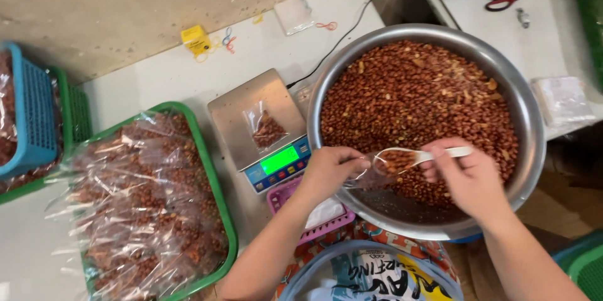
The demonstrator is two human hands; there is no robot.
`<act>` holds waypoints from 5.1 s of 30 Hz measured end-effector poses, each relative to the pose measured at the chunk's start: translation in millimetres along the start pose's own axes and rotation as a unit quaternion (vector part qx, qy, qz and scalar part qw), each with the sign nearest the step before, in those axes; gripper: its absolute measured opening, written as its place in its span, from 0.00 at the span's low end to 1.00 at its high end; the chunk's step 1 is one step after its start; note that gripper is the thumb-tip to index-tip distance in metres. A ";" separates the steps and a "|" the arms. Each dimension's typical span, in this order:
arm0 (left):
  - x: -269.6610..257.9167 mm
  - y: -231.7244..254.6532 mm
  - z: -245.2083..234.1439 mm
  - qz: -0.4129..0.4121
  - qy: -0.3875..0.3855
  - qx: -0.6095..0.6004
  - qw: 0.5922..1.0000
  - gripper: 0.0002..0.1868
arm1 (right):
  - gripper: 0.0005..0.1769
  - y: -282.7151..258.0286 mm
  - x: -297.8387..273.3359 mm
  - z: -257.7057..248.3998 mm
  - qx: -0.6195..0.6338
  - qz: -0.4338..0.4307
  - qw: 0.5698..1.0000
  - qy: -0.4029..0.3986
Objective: Scooping nuts from a large bowl into small plastic bags, weighing them on a digital scale, and organizing them in a tray.
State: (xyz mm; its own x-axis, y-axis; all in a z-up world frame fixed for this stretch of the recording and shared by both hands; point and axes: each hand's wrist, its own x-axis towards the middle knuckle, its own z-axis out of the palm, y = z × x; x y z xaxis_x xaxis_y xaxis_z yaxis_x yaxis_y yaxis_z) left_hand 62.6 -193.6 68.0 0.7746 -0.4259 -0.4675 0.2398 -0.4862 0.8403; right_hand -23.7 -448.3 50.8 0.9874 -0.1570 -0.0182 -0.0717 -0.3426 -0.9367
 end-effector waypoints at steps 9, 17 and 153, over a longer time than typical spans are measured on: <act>28.7 -15.7 50.0 0.075 -0.121 -0.203 0.969 0.22 | 0.15 46.6 -1.1 -13.3 -0.188 -0.453 0.871 -0.010; 41.2 -59.8 -34.3 0.234 0.347 -0.190 0.888 0.07 | 0.08 26.9 -10.9 -17.1 -0.044 -0.269 0.948 0.167; 16.4 -52.8 -99.9 0.329 0.493 -0.170 0.788 0.36 | 0.09 21.4 -43.7 21.5 -0.205 -0.130 0.970 0.028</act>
State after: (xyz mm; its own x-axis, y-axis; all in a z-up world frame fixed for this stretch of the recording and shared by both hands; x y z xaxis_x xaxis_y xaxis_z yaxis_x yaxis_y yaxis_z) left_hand 121.1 -98.7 43.3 0.8348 0.3800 0.3983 -0.3894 -0.1038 0.9152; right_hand -65.3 -428.8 24.0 0.9715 -0.0614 0.2288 0.1171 -0.7150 -0.6893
